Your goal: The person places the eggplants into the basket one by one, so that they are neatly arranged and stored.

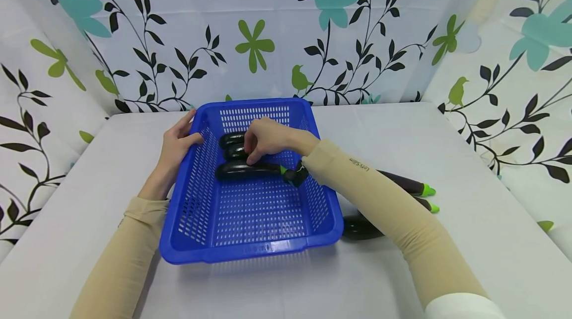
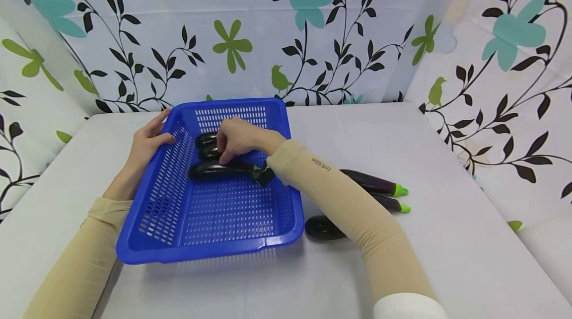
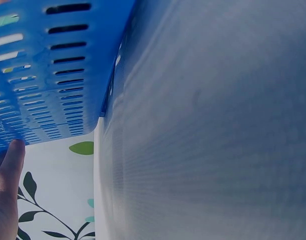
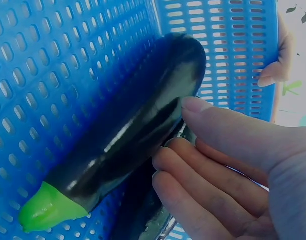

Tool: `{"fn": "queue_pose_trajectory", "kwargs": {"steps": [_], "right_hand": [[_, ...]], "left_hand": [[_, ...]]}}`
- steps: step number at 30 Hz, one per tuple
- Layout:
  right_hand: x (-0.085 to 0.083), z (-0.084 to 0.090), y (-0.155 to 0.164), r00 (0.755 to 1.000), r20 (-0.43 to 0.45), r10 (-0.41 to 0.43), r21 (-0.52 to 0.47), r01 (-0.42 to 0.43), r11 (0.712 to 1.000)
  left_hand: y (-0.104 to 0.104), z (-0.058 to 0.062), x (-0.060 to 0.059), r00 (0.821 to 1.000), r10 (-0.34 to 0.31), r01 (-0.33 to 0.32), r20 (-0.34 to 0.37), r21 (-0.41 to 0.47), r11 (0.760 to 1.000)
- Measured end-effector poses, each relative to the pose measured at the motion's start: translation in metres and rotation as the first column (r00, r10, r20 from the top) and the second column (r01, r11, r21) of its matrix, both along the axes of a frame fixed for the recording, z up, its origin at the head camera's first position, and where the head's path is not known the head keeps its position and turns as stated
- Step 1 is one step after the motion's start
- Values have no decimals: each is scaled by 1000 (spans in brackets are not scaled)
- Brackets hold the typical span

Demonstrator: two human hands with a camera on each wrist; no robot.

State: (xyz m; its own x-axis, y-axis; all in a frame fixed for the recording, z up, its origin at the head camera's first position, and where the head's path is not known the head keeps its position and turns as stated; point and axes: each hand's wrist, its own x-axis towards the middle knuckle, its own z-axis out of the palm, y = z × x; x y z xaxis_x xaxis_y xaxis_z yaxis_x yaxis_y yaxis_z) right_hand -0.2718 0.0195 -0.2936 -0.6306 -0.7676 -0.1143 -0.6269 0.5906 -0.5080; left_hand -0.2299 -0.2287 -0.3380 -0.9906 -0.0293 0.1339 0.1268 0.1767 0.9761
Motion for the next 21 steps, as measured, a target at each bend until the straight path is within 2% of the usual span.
{"fn": "queue_pose_trajectory", "kwargs": {"steps": [4,10,15,21], "right_hand": [[-1,-2,-2,1000,-11,4,-13,-4,1000],[-2,1,-5,1000,27,16,-66,-14,998],[1,12,-8,997,63,40,-122,-32,992],[10,31,-5,999,38,22,-173,-15,985]], "left_hand": [[-2,0,1,1000,5,-5,6,-16,1000],[-2,-2,0,1000,11,-11,7,1,1000],[-2,-2,0,1000,15,-15,13,-15,1000],[-1,1,0,1000,-1,1,11,12,1000]]}}
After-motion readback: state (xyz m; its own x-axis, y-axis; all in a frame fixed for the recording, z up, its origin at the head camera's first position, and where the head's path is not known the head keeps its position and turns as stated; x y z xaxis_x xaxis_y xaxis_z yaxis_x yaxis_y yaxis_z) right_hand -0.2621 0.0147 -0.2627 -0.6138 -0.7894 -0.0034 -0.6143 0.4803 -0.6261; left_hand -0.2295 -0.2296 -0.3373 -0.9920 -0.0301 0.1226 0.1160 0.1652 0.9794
